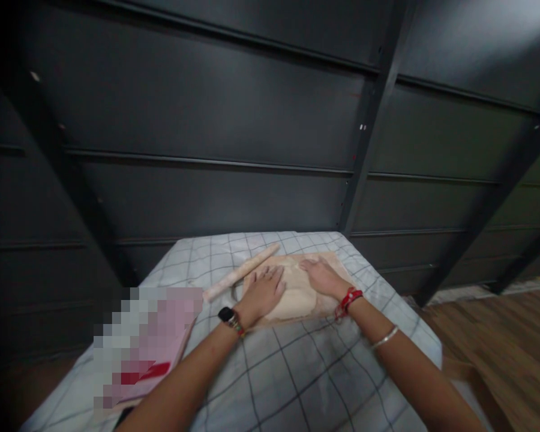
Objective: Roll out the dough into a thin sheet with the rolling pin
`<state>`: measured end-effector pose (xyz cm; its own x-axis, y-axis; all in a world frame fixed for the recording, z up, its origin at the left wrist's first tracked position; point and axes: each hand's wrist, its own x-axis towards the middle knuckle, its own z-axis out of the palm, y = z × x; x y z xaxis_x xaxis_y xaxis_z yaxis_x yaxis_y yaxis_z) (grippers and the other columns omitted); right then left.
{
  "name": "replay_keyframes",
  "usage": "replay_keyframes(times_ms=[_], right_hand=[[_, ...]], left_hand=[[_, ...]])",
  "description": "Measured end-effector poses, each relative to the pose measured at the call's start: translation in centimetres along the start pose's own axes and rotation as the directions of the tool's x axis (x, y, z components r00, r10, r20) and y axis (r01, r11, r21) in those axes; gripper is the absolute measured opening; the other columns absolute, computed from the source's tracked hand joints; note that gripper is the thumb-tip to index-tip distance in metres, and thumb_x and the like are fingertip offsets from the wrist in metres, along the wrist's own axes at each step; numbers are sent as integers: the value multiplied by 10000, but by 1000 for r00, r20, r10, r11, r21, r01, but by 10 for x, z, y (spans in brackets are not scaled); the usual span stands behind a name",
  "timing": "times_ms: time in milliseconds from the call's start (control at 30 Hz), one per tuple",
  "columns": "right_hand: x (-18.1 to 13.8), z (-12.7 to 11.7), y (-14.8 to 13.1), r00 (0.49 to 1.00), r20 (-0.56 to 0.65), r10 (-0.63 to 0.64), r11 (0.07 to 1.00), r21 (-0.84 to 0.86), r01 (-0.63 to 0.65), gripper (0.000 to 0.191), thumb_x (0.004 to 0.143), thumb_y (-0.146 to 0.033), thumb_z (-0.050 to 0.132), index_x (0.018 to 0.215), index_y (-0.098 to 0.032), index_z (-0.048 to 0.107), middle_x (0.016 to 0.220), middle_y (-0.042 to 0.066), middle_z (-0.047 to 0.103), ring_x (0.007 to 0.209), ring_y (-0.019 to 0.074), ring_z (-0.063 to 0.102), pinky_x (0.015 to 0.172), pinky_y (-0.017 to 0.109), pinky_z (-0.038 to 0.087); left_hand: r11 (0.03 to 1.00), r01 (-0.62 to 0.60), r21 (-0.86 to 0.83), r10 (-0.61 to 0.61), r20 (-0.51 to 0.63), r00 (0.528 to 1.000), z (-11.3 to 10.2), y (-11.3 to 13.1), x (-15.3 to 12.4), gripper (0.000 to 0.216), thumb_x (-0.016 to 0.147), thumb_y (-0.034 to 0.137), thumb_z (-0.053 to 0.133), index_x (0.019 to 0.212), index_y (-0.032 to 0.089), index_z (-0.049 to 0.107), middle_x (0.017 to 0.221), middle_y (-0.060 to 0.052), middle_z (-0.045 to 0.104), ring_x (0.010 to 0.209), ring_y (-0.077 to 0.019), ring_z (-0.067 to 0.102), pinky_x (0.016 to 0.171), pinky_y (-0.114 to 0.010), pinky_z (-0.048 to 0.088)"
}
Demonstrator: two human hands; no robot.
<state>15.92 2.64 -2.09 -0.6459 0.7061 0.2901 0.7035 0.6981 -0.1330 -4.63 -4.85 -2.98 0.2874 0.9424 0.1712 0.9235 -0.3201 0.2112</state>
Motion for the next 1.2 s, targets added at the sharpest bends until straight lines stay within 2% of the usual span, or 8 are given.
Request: replay_keyframes(times_ms=[100,300,533,667,767,900,1000,1200], right_hand=[[4,-9,-1,996,79,-32,998,-42,36,489,720,16,380,1134,-124,601,1170,131,656,1118,220,585,1037,428,340],[15,-8,6,999,-24,-21,998,-52,19,543,708,30,379,1198,-113,562,1235,149,617,1133,212,575,1006,394,381],[20,-3,10,995,76,59,966,245,-77,458,733,-17,373,1094,-140,628,1128,106,684,1039,173,630,925,317,471],[18,-9,18,991,-60,117,938,335,-91,500,733,-28,376,1149,-175,610,1182,77,665,1118,177,595,996,374,435],[16,-5,18,982,-146,121,963,259,-80,486,754,-38,382,1156,-183,614,1199,79,657,1135,191,588,1012,395,423],[17,4,14,1000,2,9,991,133,-9,511,678,12,400,1104,-136,640,1144,115,678,1071,196,623,983,353,445],[23,0,11,999,42,26,990,140,-32,483,674,25,392,1059,-115,648,1086,123,698,1018,192,644,937,330,474],[29,-9,2,981,-170,94,982,179,-63,477,759,-23,378,1157,-162,602,1174,93,665,1104,186,601,966,355,447]], left_hand=[[1000,23,-12,-23,5,1000,1,0,0,521,977,354,242,1437,130,342,1498,-110,349,1384,-348,259,1088,-560,237],[1000,-9,5,9,-37,999,2,-1,-1,504,973,346,261,1430,155,355,1495,-95,360,1382,-351,258,1085,-569,223],[1000,-2,-13,1,-41,999,2,-2,-2,507,976,361,242,1421,151,365,1452,-106,424,1370,-355,285,1066,-557,252],[1000,-3,-8,3,-33,999,1,-2,-1,511,977,373,234,1428,164,355,1447,-107,431,1368,-345,290,1066,-555,247],[1000,-1,-13,0,-32,999,2,-3,0,526,978,383,216,1439,163,341,1450,-117,424,1374,-348,276,1060,-566,249],[1000,-8,-30,7,-33,999,2,-4,0,530,976,378,217,1433,146,353,1461,-110,412,1371,-359,278,1062,-570,254],[1000,-12,-29,12,-30,999,0,-3,0,528,976,372,227,1429,134,358,1462,-107,410,1367,-367,286,1067,-580,243],[1000,-9,-13,9,-22,1000,1,-4,0,538,981,387,217,1439,131,336,1441,-120,438,1375,-362,274,1067,-580,244]])
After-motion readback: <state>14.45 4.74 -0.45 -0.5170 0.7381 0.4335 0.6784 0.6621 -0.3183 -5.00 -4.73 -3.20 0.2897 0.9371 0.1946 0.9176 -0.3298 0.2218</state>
